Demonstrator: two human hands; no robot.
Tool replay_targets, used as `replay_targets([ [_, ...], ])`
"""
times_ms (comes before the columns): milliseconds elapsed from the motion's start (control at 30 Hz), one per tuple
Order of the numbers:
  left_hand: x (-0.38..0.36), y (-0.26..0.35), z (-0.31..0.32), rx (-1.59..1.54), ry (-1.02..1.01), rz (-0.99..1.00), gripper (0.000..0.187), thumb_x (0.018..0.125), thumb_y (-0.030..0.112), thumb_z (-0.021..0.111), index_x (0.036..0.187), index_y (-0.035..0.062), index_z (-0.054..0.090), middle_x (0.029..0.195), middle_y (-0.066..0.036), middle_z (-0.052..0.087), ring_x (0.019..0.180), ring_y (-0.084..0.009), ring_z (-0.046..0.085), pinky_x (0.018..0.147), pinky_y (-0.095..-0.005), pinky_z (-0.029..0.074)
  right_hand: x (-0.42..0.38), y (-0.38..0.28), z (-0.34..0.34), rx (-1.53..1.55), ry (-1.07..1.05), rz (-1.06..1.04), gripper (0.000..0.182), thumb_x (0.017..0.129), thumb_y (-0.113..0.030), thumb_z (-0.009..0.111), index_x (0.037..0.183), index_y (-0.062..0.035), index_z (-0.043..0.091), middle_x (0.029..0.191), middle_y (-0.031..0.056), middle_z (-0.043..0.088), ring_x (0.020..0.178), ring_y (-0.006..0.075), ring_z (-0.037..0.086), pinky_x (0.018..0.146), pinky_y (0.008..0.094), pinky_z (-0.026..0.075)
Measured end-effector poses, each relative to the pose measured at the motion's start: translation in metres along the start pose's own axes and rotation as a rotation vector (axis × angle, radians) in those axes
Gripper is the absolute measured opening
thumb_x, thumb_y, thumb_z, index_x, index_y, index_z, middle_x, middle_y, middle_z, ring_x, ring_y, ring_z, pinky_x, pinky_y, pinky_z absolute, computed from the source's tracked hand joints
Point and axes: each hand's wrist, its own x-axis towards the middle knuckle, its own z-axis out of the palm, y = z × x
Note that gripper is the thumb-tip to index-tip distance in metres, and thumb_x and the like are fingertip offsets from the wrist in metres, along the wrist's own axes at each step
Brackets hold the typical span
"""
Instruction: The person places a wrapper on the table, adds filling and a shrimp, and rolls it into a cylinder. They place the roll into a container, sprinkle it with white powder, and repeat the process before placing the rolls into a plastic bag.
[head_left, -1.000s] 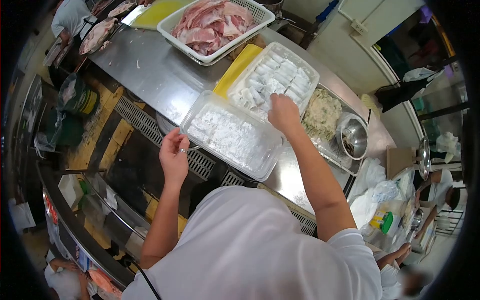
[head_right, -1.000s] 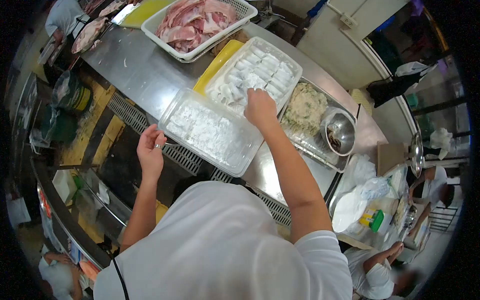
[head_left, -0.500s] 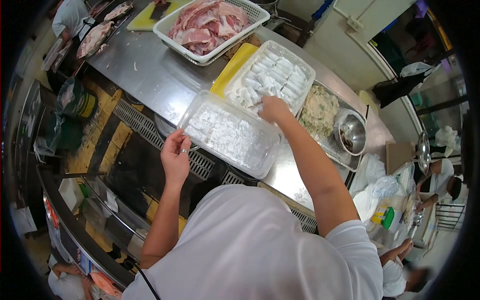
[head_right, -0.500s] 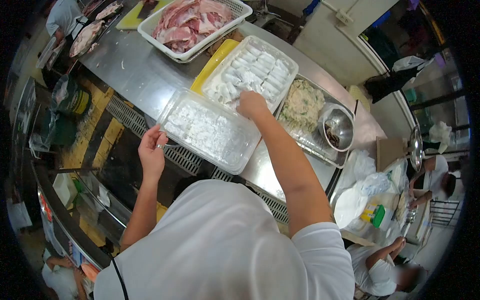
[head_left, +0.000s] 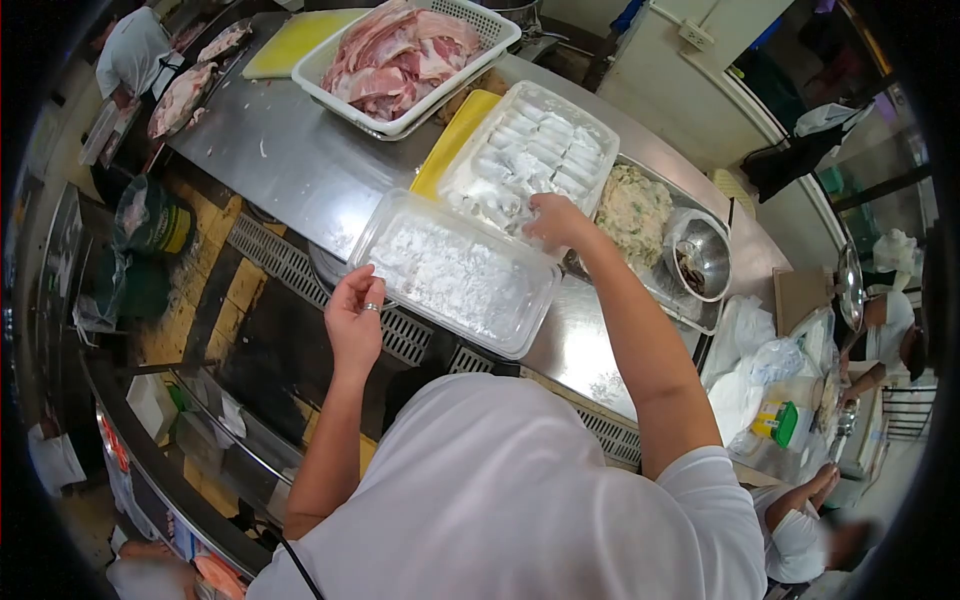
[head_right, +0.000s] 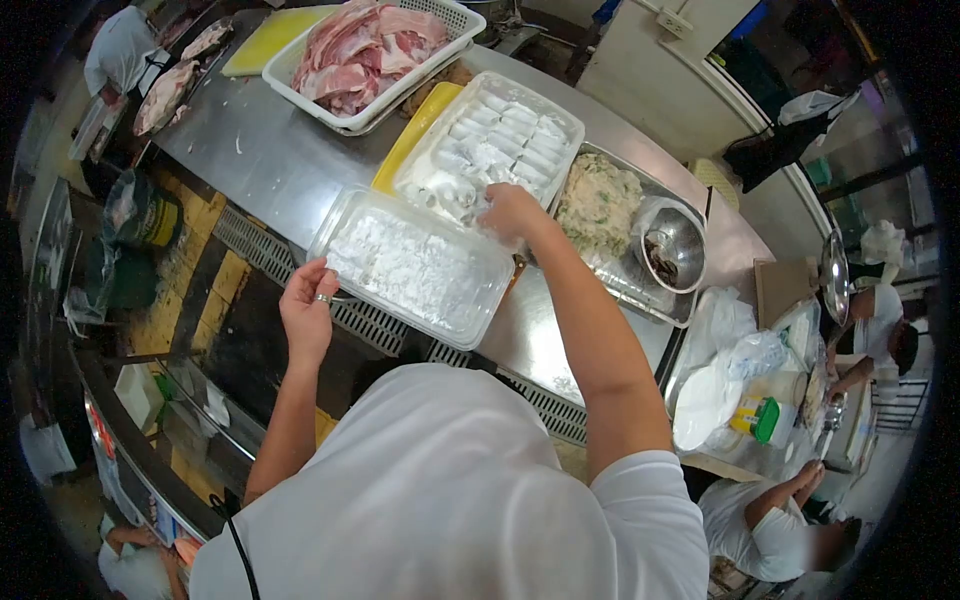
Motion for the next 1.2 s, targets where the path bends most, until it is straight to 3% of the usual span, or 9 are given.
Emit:
replay_targets([
  [333, 0.000, 0.002, -0.003, -0.001, 0.002, 0.000, 0.027, 0.102, 0.000, 0.066, 0.128, -0.0056, 0.064, 0.106, -0.005, 0.069, 0.095, -0.0112, 0.065, 0.090, -0.0271, 0.054, 0.013, 0.014, -0.005, 0.146, 0.053, 0.068, 0.048, 0.074, -0.028, 0.080, 0.111, 0.0022, 0.073, 0.106, 0.0235, 0.076, 0.101, 0.0392, 0.073, 0.088, 0.0436, 0.056],
  [433, 0.000, -0.006, -0.005, -0.006, -0.003, -0.012, 0.028, 0.102, 0.000, 0.066, 0.129, -0.0056, 0.064, 0.106, -0.005, 0.069, 0.095, -0.0113, 0.065, 0.089, -0.0270, 0.054, 0.020, 0.009, 0.021, 0.161, 0.235, -0.108, 0.041, 0.075, -0.022, 0.080, 0.105, 0.0040, 0.072, 0.097, 0.0230, 0.075, 0.091, 0.0362, 0.072, 0.080, 0.0422, 0.055],
  [533, 0.001, -0.005, -0.005, -0.001, -0.012, -0.018, 0.028, 0.102, 0.000, 0.066, 0.129, -0.0055, 0.064, 0.106, -0.005, 0.069, 0.095, -0.0111, 0.065, 0.089, -0.0267, 0.053, 0.032, -0.033, 0.008, 0.542, 0.126, -0.005, 0.034, 0.078, -0.016, 0.077, 0.105, 0.0048, 0.069, 0.094, 0.0217, 0.072, 0.086, 0.0329, 0.069, 0.078, 0.0403, 0.054],
  [767, 0.004, -0.001, -0.008, -0.012, -0.003, 0.004, 0.028, 0.102, 0.000, 0.065, 0.130, -0.0046, 0.064, 0.106, -0.005, 0.069, 0.095, -0.0106, 0.065, 0.089, -0.0262, 0.053, 0.012, -0.049, -0.034, 0.337, 0.251, -0.157, 0.036, 0.078, -0.005, 0.067, 0.113, 0.0047, 0.066, 0.098, 0.0249, 0.072, 0.091, 0.0383, 0.070, 0.084, 0.0425, 0.055],
  [867, 0.000, -0.007, -0.016, -0.002, 0.026, -0.001, 0.027, 0.103, 0.001, 0.065, 0.130, -0.0042, 0.064, 0.107, -0.005, 0.069, 0.095, -0.0106, 0.065, 0.089, -0.0263, 0.053, -0.006, -0.009, -0.024, 0.032, 0.074, -0.453, 0.033, 0.077, 0.002, 0.062, 0.109, 0.0018, 0.069, 0.101, 0.0202, 0.074, 0.090, 0.0302, 0.070, 0.085, 0.0397, 0.054],
  [967, -0.001, -0.008, -0.019, 0.010, 0.034, -0.017, 0.027, 0.103, 0.001, 0.065, 0.129, -0.0043, 0.064, 0.106, -0.005, 0.069, 0.095, -0.0107, 0.065, 0.088, -0.0263, 0.053, -0.022, 0.009, -0.031, 0.093, 0.020, -0.202, 0.030, 0.080, -0.006, 0.062, 0.107, 0.0013, 0.074, 0.112, 0.0279, 0.072, 0.102, 0.0429, 0.071, 0.091, 0.0441, 0.056],
  [1067, 0.000, -0.011, -0.017, -0.014, 0.011, -0.024, 0.027, 0.103, 0.001, 0.065, 0.129, -0.0044, 0.064, 0.106, -0.005, 0.069, 0.095, -0.0106, 0.065, 0.088, -0.0263, 0.054, -0.003, 0.012, -0.030, -0.063, 0.058, 0.105, 0.024, 0.085, -0.013, 0.065, 0.099, 0.0012, 0.077, 0.120, 0.0286, 0.071, 0.105, 0.0434, 0.071, 0.093, 0.0445, 0.056],
  [1167, 0.006, -0.004, -0.007, -0.019, -0.026, -0.014, 0.027, 0.102, 0.001, 0.066, 0.129, -0.0045, 0.064, 0.106, -0.005, 0.069, 0.095, -0.0105, 0.065, 0.087, -0.0261, 0.054, 0.036, 0.032, 0.008, -0.477, -0.178, -0.138, 0.035, 0.088, -0.025, 0.070, 0.106, 0.0057, 0.073, 0.124, 0.0291, 0.070, 0.108, 0.0441, 0.071, 0.094, 0.0443, 0.057],
  [1200, 0.007, -0.001, -0.003, -0.015, -0.032, -0.011, 0.027, 0.102, 0.001, 0.066, 0.129, -0.0046, 0.064, 0.106, -0.005, 0.069, 0.095, -0.0105, 0.065, 0.087, -0.0261, 0.054, 0.031, 0.019, 0.011, -0.335, -0.088, -0.009, 0.042, 0.088, -0.028, 0.072, 0.109, 0.0075, 0.071, 0.124, 0.0290, 0.070, 0.109, 0.0441, 0.071, 0.094, 0.0441, 0.057],
])
